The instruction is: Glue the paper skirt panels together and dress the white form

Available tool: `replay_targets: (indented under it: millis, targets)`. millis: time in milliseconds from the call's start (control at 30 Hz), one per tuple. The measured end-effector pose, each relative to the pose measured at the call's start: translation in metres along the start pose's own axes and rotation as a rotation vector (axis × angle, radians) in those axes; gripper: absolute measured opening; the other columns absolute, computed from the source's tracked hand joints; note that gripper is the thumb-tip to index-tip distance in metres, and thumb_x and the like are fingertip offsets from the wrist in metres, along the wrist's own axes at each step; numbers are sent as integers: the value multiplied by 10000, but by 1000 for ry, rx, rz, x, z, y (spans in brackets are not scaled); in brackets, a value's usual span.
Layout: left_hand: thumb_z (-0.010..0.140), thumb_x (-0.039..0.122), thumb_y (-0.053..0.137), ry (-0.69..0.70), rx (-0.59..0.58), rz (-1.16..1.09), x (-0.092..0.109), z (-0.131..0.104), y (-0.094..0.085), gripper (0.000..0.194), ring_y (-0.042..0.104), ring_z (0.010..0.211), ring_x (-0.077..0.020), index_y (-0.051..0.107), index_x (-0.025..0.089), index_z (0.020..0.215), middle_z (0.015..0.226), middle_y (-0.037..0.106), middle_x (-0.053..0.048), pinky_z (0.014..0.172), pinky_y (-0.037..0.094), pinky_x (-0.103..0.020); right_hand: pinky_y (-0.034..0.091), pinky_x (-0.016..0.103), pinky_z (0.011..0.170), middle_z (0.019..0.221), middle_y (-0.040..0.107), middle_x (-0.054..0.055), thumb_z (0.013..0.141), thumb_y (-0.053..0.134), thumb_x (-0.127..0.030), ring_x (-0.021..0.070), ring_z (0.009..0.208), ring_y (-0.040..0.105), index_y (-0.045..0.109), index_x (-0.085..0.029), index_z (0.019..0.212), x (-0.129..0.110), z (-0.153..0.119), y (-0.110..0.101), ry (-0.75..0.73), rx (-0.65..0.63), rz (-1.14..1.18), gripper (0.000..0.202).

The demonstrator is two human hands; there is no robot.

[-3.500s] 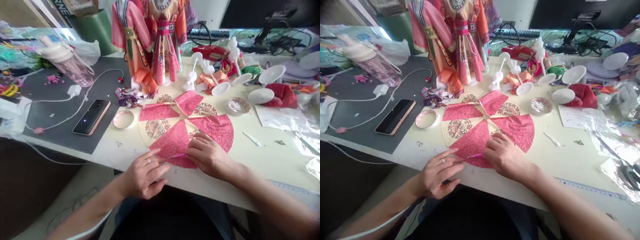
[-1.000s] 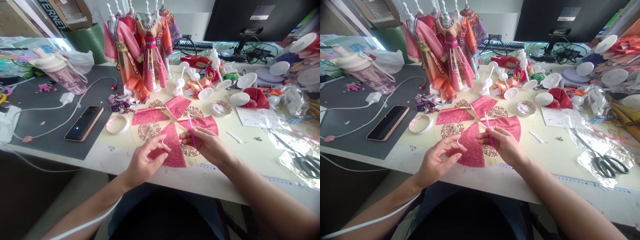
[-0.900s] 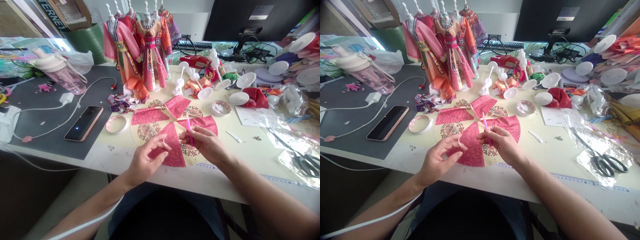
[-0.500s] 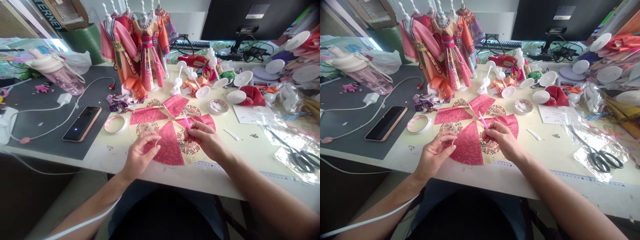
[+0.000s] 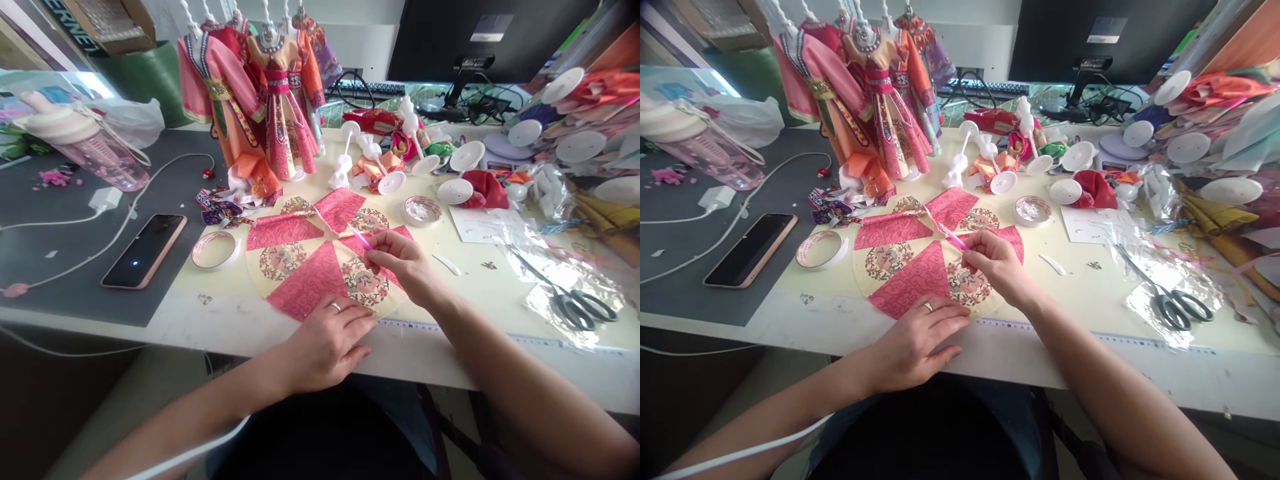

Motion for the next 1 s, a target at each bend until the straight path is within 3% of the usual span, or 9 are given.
replay_targets:
  millis: [200, 467, 667, 900, 1000]
  targets:
    - [890, 284, 489, 44, -94, 110, 1, 3, 17, 412, 517, 1125, -291, 469, 81, 1249, 1220, 589, -148, 948, 376, -465, 400, 264, 579, 691, 557, -24, 796, 565, -197, 84, 619, 489, 545, -174, 801, 4, 0, -1, 7, -10, -4, 31]
    - [885, 293, 496, 26, -141, 79, -2, 5, 21, 456, 518, 1102, -305, 427, 91, 1287, 1214, 590, -151, 914, 382, -484, 402, 261, 581, 677, 564, -23, 786, 571, -185, 83, 615, 493, 547, -169, 799, 3, 1, 0, 16, -5, 0, 32]
    - [879, 253, 521, -162, -53, -192, -15, 2, 6, 424, 552, 1064, -226, 429, 164, 1284, 1206, 611, -88, 955, 411, -404, 404, 265, 594, 686, 568, -17, 788, 560, -172, 86, 621, 496, 551, -173, 797, 5, 1, -1, 22, 6, -8, 13]
    - [854, 204, 555, -323, 4, -500, -26, -3, -2, 372, 579, 1061, -210, 514, 204, 1223, 1171, 629, -62, 955, 445, -376, 414, 269, 604, 695, 565, -17, 791, 558, -182, 90, 634, 504, 553, -175, 801, 7, 1, -1, 17, -3, -18, 13]
    - [861, 218, 564, -476, 108, -719, -40, -10, -5, 334, 622, 985, -172, 544, 219, 1195, 1111, 652, -44, 906, 490, -323, 414, 265, 596, 707, 567, -12, 793, 555, -195, 93, 640, 509, 553, -175, 803, 7, 1, -2, 18, -7, -45, 23]
Point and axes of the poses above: each hand's wrist, its own z-axis towards the middle knuckle, its own y-axis out of the palm, x = y × z, the point moved 7 cm from there along z, towards the middle knuckle
